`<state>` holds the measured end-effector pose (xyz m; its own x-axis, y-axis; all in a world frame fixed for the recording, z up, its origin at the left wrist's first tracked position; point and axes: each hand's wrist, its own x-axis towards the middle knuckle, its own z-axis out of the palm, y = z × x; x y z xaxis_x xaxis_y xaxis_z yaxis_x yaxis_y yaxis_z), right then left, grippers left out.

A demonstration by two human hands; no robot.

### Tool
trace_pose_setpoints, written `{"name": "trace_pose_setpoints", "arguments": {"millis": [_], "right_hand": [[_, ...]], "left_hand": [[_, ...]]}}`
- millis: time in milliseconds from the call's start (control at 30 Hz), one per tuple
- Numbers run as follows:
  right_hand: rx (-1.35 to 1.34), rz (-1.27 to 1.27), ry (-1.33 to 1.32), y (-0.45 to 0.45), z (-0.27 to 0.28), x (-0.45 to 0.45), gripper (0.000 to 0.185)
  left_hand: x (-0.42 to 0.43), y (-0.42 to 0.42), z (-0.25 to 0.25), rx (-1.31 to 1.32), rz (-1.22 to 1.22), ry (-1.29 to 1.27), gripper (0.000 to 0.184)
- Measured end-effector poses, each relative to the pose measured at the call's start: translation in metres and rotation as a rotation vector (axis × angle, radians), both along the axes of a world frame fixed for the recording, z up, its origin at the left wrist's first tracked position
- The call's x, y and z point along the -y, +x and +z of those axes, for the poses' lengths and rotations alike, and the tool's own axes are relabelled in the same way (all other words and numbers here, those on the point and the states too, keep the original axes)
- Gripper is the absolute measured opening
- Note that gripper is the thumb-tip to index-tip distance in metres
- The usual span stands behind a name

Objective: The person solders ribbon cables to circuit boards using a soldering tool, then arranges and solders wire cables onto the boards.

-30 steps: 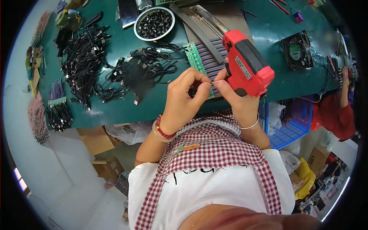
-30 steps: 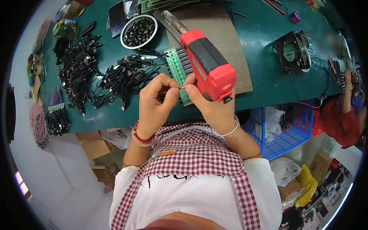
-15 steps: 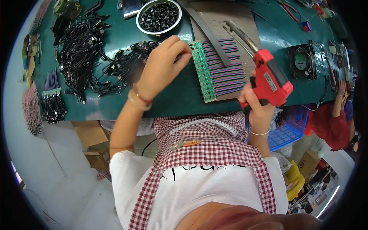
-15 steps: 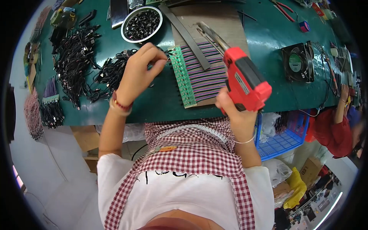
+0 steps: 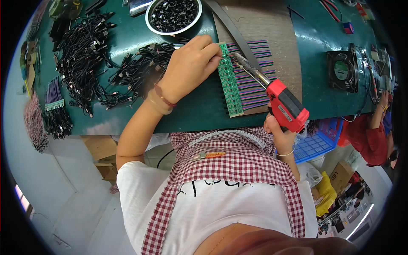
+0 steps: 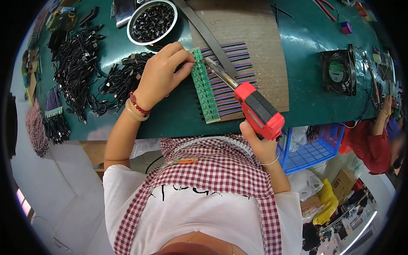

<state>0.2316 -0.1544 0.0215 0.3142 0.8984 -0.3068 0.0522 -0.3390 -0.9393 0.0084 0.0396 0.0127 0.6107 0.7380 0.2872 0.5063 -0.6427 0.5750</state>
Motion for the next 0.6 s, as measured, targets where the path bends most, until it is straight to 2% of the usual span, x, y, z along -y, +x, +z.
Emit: {"name": "trace_pose_setpoints", "arguments": {"millis": [400,600], "right_hand": [[-0.057,0.029,-0.026,-0.003,-0.0002,-0.0012,0.018],[0.11,0.154,0.04,0.0011,-0.0085,0.0022,0.019]], "left_hand": [[-0.0046,-0.0025,0.0013,-0.01,-0.038,-0.014,0.007],[-0.0069,-0.003,0.0054,-0.037,-0.067,-0.03,0.008]]}}
